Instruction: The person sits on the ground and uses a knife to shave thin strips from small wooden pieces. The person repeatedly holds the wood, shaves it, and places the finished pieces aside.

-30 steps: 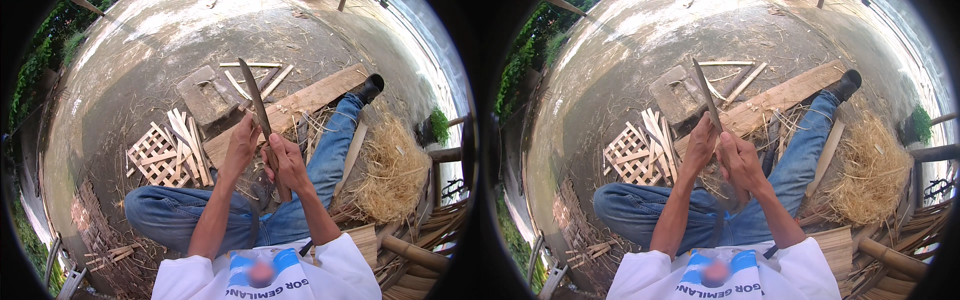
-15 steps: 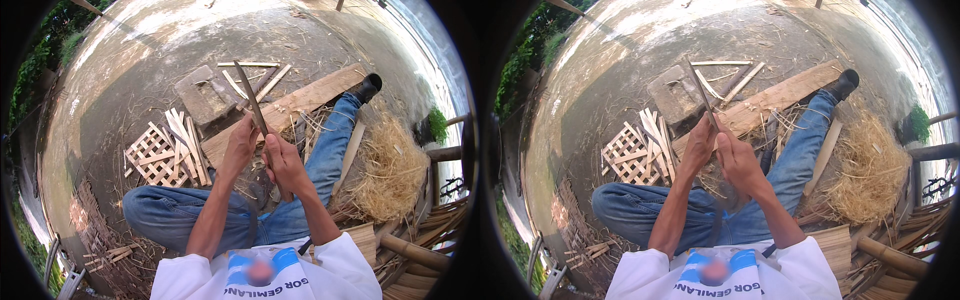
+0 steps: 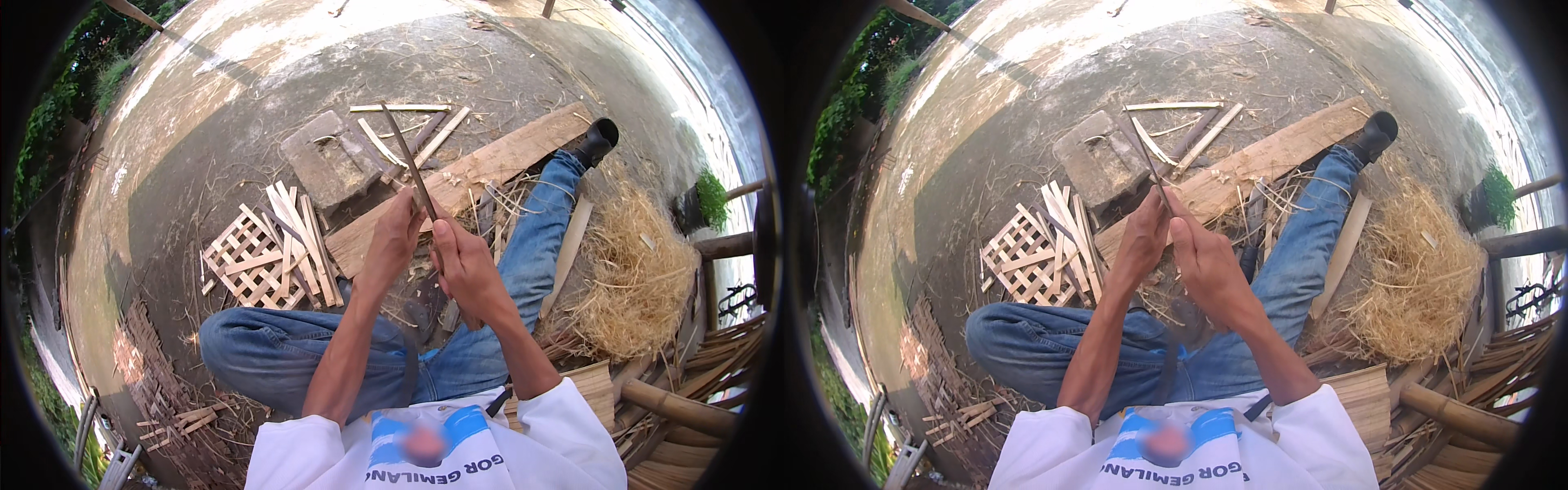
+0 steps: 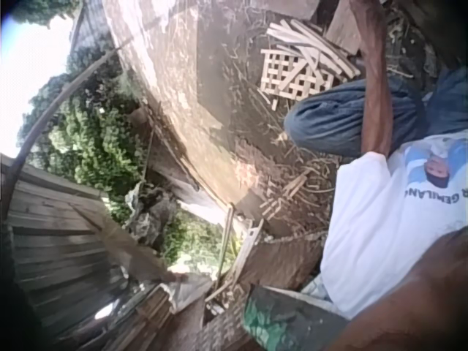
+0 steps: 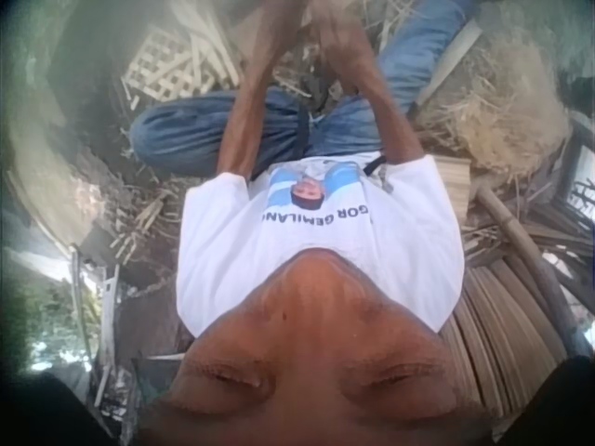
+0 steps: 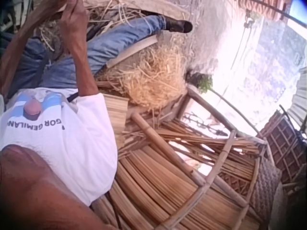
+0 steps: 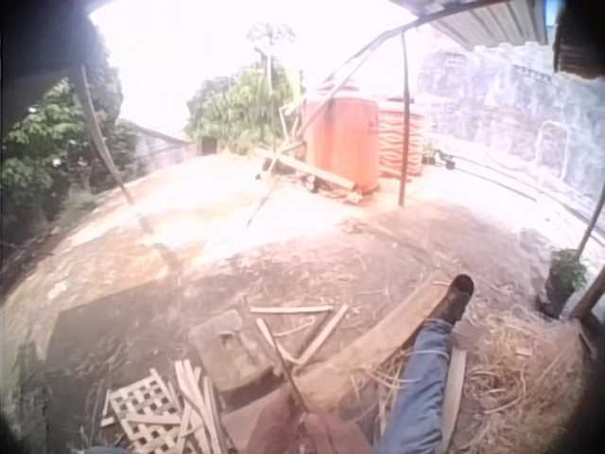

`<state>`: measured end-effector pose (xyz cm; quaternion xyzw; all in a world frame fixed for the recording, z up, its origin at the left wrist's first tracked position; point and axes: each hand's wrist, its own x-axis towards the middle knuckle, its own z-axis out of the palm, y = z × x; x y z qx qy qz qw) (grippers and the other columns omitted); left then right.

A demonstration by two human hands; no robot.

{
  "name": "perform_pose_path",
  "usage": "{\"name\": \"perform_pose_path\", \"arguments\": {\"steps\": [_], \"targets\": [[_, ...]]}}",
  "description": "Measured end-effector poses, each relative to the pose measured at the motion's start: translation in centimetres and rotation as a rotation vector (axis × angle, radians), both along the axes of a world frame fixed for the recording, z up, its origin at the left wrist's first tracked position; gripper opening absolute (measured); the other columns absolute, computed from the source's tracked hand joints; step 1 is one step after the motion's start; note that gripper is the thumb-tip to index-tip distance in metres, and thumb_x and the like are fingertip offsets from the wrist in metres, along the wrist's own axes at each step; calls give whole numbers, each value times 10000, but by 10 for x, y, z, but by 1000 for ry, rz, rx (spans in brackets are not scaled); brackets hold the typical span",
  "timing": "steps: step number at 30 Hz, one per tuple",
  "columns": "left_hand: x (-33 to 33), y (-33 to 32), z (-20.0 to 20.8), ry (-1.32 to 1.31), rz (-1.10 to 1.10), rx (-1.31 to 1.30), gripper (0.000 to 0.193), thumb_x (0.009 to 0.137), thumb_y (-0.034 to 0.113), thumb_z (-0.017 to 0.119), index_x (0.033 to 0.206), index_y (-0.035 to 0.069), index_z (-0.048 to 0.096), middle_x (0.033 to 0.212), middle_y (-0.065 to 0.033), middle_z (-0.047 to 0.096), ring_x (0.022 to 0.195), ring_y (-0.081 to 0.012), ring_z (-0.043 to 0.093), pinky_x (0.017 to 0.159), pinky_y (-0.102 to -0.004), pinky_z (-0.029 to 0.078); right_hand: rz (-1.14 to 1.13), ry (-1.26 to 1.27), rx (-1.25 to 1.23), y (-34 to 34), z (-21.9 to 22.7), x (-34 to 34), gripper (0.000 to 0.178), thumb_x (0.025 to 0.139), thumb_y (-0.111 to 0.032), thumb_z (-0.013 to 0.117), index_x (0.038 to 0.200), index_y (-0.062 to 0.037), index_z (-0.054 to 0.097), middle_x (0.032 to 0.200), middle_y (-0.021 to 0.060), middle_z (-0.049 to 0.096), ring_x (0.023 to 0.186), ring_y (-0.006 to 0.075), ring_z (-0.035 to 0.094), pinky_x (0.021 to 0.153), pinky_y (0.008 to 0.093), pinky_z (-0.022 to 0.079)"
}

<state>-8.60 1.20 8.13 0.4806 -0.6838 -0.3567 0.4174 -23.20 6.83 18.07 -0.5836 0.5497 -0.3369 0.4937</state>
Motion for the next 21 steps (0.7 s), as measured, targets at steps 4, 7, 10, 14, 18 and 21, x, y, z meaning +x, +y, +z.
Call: {"name": "perform_pose_path", "arguments": {"steps": [4, 7, 10, 14, 18, 21], "targets": [[5, -7, 6, -20, -22, -86, 437, 981, 13, 616, 1399, 29, 491, 1108, -237, 686, 1052, -344, 705, 874, -399, 556, 16, 16, -53, -9, -1, -1, 493, 1110, -321, 382, 1538, -82, 438, 610, 122, 460, 571, 217, 487, 641, 396, 460], [4, -2, 19, 11, 1, -152, 344, 971, 91, 665, 1281, 31, 527, 1027, -238, 674, 961, -399, 678, 809, -435, 522, 39, 99, 14, -12, 9, -8, 498, 1107, -328, 376, 1527, -71, 453, 707, 190, 560, 659, 270, 592, 719, 402, 490], [3, -3, 17, 58, 67, -83, 289, 956, 125, 700, 1190, 14, 573, 943, -226, 673, 897, -423, 672, 765, -448, 507, 76, 143, 120, -17, 18, -8, 501, 1103, -331, 371, 1517, -64, 463, 938, 281, 656, 874, 371, 680, 841, 412, 506], [-1, -4, 21, 101, 86, -67, 258, 948, 117, 708, 1147, -17, 613, 936, -214, 691, 918, -408, 689, 795, -418, 523, 67, 97, -8, -20, 11, -11, 501, 1100, -326, 368, 1514, -59, 464, 1199, 322, 647, 1124, 450, 642, 967, 421, 482], [0, -3, 20, 44, 108, -112, 312, 956, 118, 694, 1229, -14, 622, 1030, -252, 697, 980, -400, 699, 838, -428, 532, 73, 90, -26, -21, 9, -10, 508, 1101, -330, 361, 1516, -53, 457, 1229, 320, 643, 1165, 451, 627, 992, 426, 470], [8, 2, 39, -107, 200, -126, 326, 982, 120, 657, 1285, 2, 627, 1105, -262, 700, 1054, -390, 697, 878, -444, 537, 73, 115, -11, -22, 13, -11, 511, 1102, -340, 355, 1521, -65, 453, 1208, 318, 644, 1149, 450, 629, 984, 427, 472]]}}
